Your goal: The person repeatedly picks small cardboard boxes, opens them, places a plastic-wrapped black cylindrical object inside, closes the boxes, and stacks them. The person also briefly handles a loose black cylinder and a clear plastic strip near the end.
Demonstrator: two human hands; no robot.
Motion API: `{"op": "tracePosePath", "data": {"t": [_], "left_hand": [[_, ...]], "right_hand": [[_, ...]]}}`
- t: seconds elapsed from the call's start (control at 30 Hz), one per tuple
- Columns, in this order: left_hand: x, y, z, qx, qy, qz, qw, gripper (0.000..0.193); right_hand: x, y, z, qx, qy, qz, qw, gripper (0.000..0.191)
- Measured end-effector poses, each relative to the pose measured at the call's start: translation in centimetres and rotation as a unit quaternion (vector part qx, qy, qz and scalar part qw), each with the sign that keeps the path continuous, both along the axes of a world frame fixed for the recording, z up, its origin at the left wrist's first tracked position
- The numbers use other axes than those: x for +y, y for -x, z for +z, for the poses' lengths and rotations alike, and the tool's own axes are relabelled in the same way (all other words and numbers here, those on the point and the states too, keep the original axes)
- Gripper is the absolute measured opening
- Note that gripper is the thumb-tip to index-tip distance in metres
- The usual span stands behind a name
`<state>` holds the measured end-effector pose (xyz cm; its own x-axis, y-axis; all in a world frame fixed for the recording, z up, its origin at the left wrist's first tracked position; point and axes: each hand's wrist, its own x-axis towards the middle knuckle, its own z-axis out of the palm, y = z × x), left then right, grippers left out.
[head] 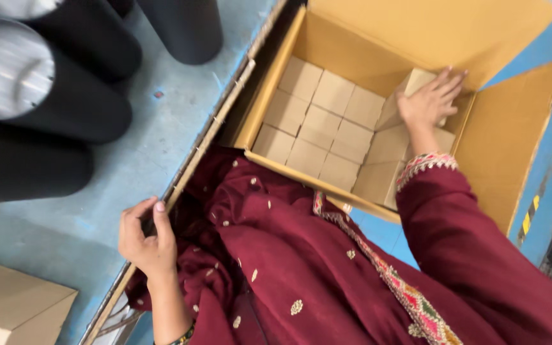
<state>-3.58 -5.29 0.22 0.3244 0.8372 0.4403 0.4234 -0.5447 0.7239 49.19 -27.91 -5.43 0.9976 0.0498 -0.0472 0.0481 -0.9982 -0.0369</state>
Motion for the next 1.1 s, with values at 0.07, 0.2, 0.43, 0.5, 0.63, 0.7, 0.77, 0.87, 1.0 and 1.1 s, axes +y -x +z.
{"op": "tracePosePath", "data": {"t": [0.07,0.2,0.43,0.5,0.63,0.7,0.77,0.87,1.0,1.1], "left_hand": [[0.1,-0.2,0.4,0.0,-0.008,0.004,1.0,0.009],[0.2,-0.7,1.4,-0.021,-0.003,0.005,1.0,0.009],[0.8,-1.3,2.2,-0.058,0.076,0.009,0.995,0.015],[1.0,-1.6,2.7,-0.106,0.121,-0.008,0.987,0.019],[0.4,-1.8,4.7,-0.109,0.127,-0.068,0.984,0.042],[0.6,-1.2,6.4,-0.09,0.107,-0.131,0.981,0.068],[0.7,0.0,8.1,-0.057,0.042,-0.141,0.987,0.093],[1.8,1.6,9.5,-0.017,-0.056,-0.143,0.988,0.121],[3.1,2.1,7.6,-0.026,-0.005,-0.049,0.998,0.139],[3.2,0.9,4.6,-0.11,-0.032,0.142,0.983,0.139]], "right_hand": [[1.5,0.0,1.2,-0.005,-0.046,-0.037,0.998,0.124],[0.8,1.1,3.6,-0.016,-0.206,-0.091,0.974,0.11],[-0.9,1.7,11.5,-0.172,-0.205,0.22,0.938,0.089],[-0.2,3.2,15.3,-0.21,-0.224,0.33,0.892,0.086],[5.3,8.6,21.9,-0.178,-0.337,0.573,0.725,0.088],[10.6,11.8,24.4,-0.1,-0.379,0.671,0.629,0.092],[16.3,15.6,25.9,-0.02,-0.386,0.763,0.518,0.092],[23.7,22.4,27.5,0.078,-0.345,0.88,0.317,0.084],[29.2,29.8,30.5,0.014,-0.201,0.969,0.141,0.067],[30.3,31.6,32.4,-0.103,-0.167,0.966,0.166,0.071]]}}
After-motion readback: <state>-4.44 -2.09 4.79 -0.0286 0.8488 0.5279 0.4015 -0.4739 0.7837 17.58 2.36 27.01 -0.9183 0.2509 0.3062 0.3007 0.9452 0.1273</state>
